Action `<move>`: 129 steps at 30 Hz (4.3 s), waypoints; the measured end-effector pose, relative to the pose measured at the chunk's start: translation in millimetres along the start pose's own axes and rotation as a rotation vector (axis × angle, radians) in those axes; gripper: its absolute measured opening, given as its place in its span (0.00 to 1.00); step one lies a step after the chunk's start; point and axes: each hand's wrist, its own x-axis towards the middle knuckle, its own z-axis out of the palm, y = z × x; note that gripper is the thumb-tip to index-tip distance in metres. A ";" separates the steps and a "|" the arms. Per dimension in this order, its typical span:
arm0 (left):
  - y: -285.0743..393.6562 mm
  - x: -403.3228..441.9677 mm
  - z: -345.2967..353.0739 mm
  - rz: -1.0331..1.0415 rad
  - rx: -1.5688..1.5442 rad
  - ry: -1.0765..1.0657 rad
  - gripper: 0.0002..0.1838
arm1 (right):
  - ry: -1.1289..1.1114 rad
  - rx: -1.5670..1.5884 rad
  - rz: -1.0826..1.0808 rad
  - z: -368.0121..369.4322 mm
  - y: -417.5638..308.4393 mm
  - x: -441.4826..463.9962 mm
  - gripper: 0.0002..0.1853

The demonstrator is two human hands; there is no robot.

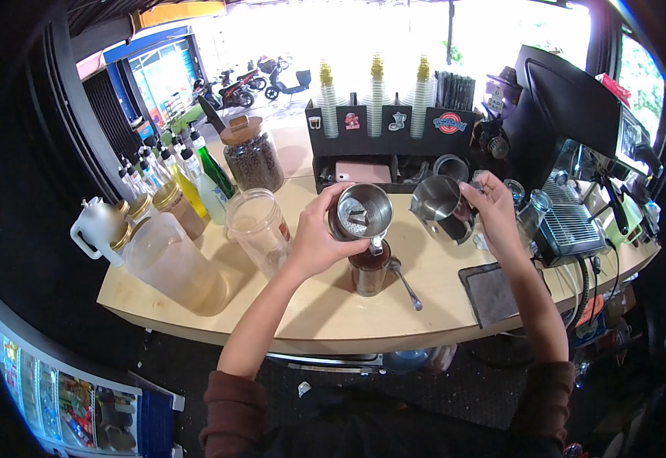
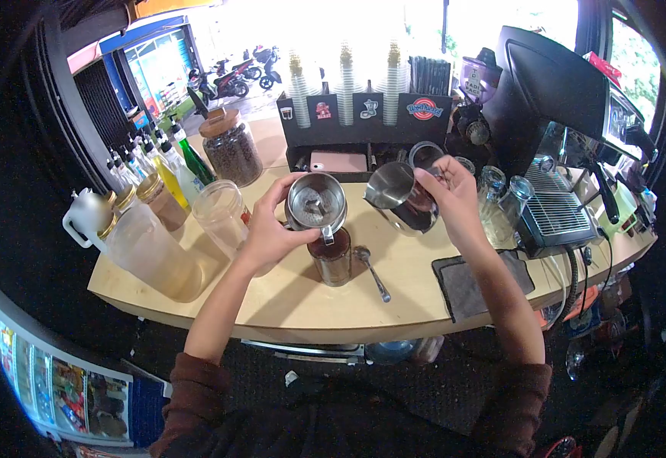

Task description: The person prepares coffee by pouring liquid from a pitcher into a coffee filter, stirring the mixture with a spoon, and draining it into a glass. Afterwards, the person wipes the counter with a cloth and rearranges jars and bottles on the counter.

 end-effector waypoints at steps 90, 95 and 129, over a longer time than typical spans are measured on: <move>23.8 26.0 159.1 0.007 -0.179 -0.108 0.44 | 0.430 -0.252 -0.027 -119.5 136.7 -124.0 0.07; 16.7 14.6 173.7 -0.081 -0.145 -0.159 0.46 | 0.465 -0.127 -0.045 -119.4 139.3 -125.4 0.08; -39.3 -66.8 34.5 -0.166 -0.017 0.311 0.22 | 0.213 -0.324 -0.454 -7.4 77.7 -122.6 0.07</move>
